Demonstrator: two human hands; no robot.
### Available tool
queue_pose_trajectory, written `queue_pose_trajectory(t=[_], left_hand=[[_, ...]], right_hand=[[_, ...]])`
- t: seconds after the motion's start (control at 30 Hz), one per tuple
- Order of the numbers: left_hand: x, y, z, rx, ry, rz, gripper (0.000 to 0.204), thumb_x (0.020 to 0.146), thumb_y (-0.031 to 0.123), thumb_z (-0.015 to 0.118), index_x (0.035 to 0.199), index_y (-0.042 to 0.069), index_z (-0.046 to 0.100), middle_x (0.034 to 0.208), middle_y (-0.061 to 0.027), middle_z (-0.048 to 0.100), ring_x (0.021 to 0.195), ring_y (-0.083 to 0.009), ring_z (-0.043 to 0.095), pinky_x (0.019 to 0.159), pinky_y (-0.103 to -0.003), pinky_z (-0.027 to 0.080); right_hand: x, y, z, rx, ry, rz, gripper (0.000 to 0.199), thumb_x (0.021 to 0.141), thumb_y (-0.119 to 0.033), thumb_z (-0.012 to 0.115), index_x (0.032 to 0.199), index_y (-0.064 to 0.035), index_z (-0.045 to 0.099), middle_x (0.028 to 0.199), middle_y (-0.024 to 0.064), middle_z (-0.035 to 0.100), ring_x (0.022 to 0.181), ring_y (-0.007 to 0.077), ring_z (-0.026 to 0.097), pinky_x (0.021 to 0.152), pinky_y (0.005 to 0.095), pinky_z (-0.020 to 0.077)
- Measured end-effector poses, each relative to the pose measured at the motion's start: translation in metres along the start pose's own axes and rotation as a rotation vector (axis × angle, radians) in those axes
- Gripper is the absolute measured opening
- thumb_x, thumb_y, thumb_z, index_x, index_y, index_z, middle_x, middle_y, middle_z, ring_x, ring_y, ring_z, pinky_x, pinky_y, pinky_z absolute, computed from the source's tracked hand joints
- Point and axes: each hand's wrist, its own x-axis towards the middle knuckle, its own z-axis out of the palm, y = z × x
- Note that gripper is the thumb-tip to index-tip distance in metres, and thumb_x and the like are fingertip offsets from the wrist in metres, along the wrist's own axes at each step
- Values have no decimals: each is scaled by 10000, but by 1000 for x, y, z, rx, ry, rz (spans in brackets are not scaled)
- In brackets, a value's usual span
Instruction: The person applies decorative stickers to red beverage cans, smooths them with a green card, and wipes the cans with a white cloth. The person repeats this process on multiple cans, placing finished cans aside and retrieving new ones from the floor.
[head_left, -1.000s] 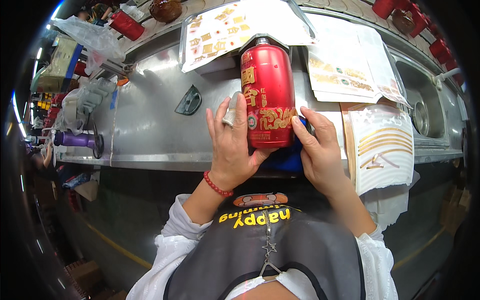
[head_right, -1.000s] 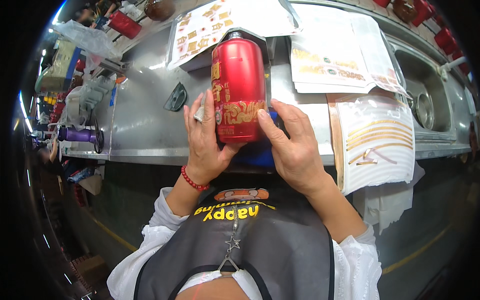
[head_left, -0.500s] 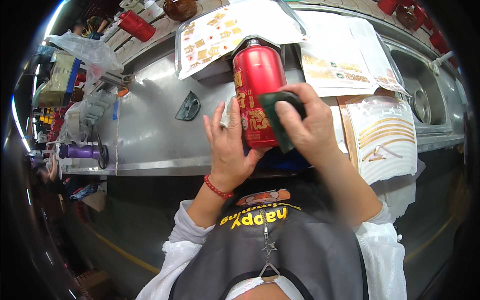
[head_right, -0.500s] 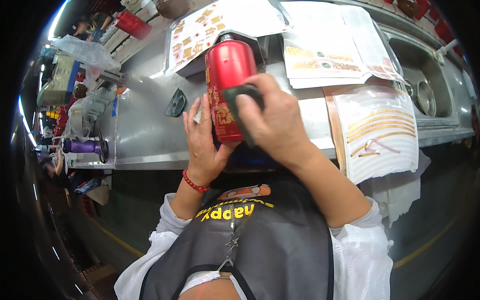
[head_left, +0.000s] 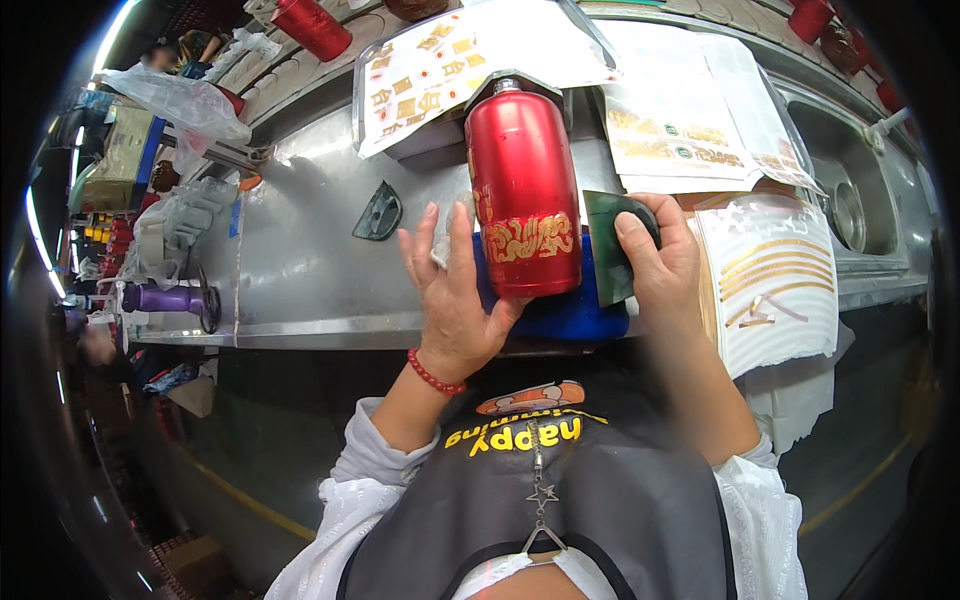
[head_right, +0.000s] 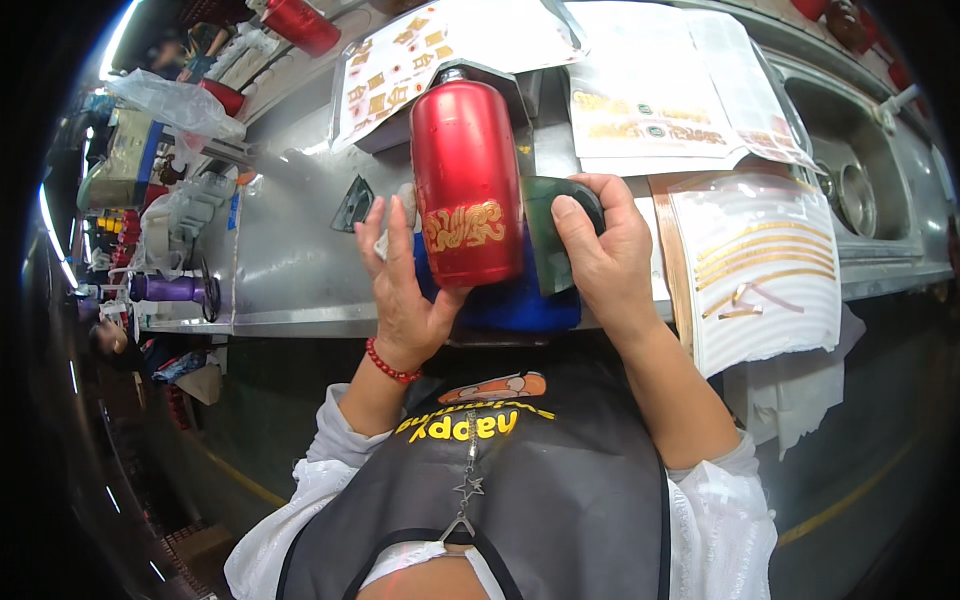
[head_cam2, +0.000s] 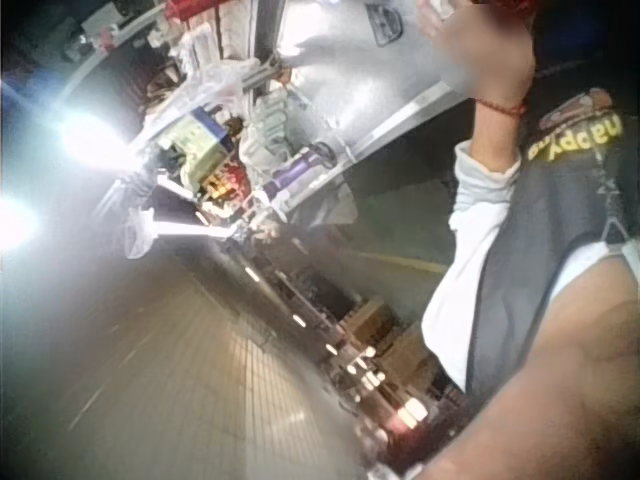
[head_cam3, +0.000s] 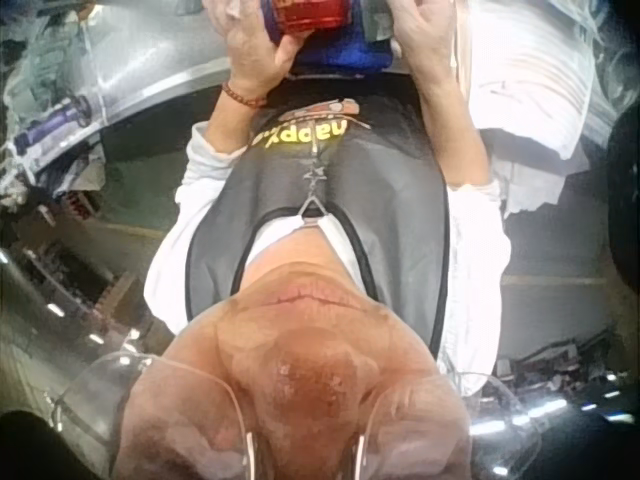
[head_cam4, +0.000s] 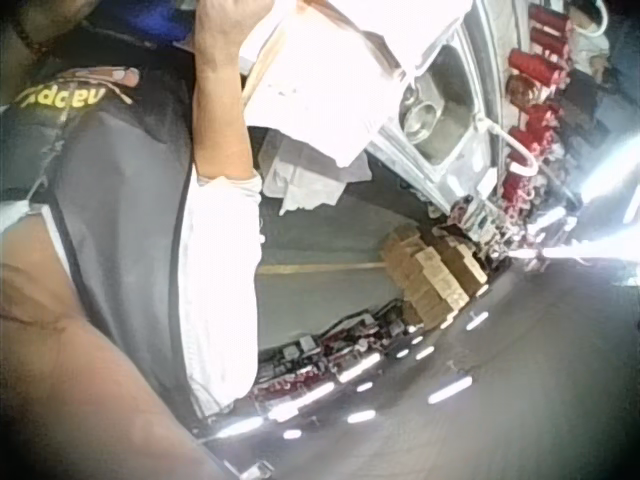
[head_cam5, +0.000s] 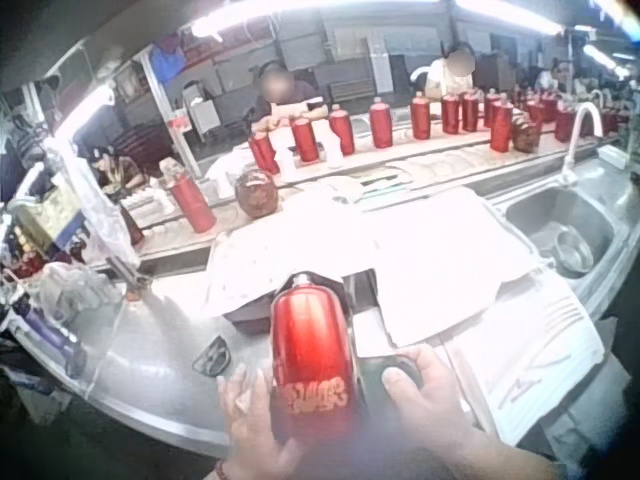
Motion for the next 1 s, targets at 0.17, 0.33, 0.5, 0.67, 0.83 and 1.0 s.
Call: queue_pose_trajectory(t=[0.17, 0.33, 0.5, 0.67, 0.83, 1.0], left_hand=[[25, 13, -23, 137, -112, 193, 848, 770, 371, 830, 1505, 145, 473, 1525, -122, 449, 1459, -401, 267, 1196, -630, 61], [33, 15, -28, 1, -113, 160, 741, 842, 500, 748, 1451, 134, 537, 1476, -160, 490, 1453, -395, 276, 1209, -599, 61], [40, 8, -28, -242, -29, 87, 520, 976, 447, 619, 1333, 69, 607, 1359, -218, 581, 1435, -412, 301, 1208, -544, 136], [70, 17, -30, -296, -82, 76, 292, 904, 114, 615, 1188, 67, 669, 1304, -222, 589, 1366, -445, 346, 1151, -540, 243], [89, 18, -27, -267, -168, 197, 156, 880, 96, 635, 1030, 97, 679, 1289, -207, 589, 1357, -456, 323, 1162, -519, 228], [83, 12, -29, -401, -153, 133, 165, 886, 102, 616, 1027, 79, 698, 1424, -212, 561, 1416, -421, 337, 1183, -502, 211]], right_hand=[[-4, -11, -10, -5, -110, 56, 194, 974, -132, 669, 1121, -12, 629, 934, -10, 655, 845, 54, 578, 756, 222, 492], [1, -18, -20, 22, -229, 153, 218, 954, -111, 661, 1150, -17, 643, 1016, 9, 667, 923, 61, 596, 832, 224, 494], [7, -24, -19, 38, -319, 166, 237, 944, -123, 664, 1158, -22, 648, 1055, 24, 675, 968, 76, 607, 872, 237, 495], [7, -22, -20, 9, -335, 127, 228, 941, -137, 671, 1140, -27, 658, 1052, 29, 677, 976, 85, 612, 885, 249, 497], [3, -28, -19, 52, -333, 87, 252, 976, -124, 645, 1204, -18, 626, 1022, 23, 685, 926, 71, 612, 836, 235, 506], [3, -39, -20, -103, -272, -6, 224, 992, -81, 583, 1201, -16, 631, 1182, 123, 661, 1035, 152, 631, 788, 262, 530]])
